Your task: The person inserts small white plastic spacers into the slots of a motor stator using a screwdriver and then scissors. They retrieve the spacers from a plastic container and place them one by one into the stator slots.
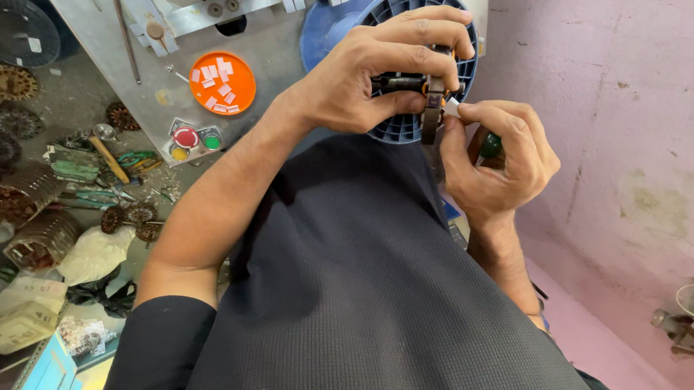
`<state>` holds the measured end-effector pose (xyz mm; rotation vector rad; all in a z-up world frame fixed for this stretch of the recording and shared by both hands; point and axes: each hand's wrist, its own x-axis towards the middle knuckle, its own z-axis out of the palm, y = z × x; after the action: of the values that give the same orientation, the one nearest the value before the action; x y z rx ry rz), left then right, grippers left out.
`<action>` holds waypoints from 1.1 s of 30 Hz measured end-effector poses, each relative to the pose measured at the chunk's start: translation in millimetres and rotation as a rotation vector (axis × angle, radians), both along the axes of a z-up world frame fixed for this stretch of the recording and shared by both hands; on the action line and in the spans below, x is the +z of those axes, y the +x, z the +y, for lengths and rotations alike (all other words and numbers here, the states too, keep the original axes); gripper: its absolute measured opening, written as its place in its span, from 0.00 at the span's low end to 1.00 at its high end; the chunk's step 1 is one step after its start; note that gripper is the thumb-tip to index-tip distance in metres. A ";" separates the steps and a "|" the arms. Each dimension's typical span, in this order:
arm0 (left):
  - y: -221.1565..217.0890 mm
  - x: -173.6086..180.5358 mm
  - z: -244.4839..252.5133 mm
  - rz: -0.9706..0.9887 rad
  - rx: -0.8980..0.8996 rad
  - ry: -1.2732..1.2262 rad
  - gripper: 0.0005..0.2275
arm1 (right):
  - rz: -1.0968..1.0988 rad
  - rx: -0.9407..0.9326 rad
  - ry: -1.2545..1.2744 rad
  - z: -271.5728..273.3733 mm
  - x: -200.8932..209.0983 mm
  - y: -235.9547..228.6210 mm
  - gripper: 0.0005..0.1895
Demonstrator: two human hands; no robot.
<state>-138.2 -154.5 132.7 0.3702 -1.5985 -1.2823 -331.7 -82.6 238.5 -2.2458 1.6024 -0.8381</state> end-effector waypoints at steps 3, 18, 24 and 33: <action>1.0 0.3 1.6 -0.004 0.008 0.001 0.16 | 0.022 0.011 -0.010 0.0 -0.6 -1.3 0.12; 0.3 -3.0 1.8 0.043 -0.004 0.000 0.17 | 0.100 0.107 -0.084 -5.3 -5.2 -8.1 0.12; -0.5 -4.7 1.1 0.051 -0.005 0.003 0.17 | 0.109 0.131 -0.091 -8.5 -5.3 -9.5 0.12; -0.4 -6.2 1.4 0.055 -0.002 -0.003 0.14 | 0.168 0.187 -0.083 -14.2 -0.3 -9.8 0.12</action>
<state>-138.5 -153.1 126.5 0.3293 -1.5549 -1.2806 -341.6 -96.8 238.2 -2.5378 1.4179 -0.6944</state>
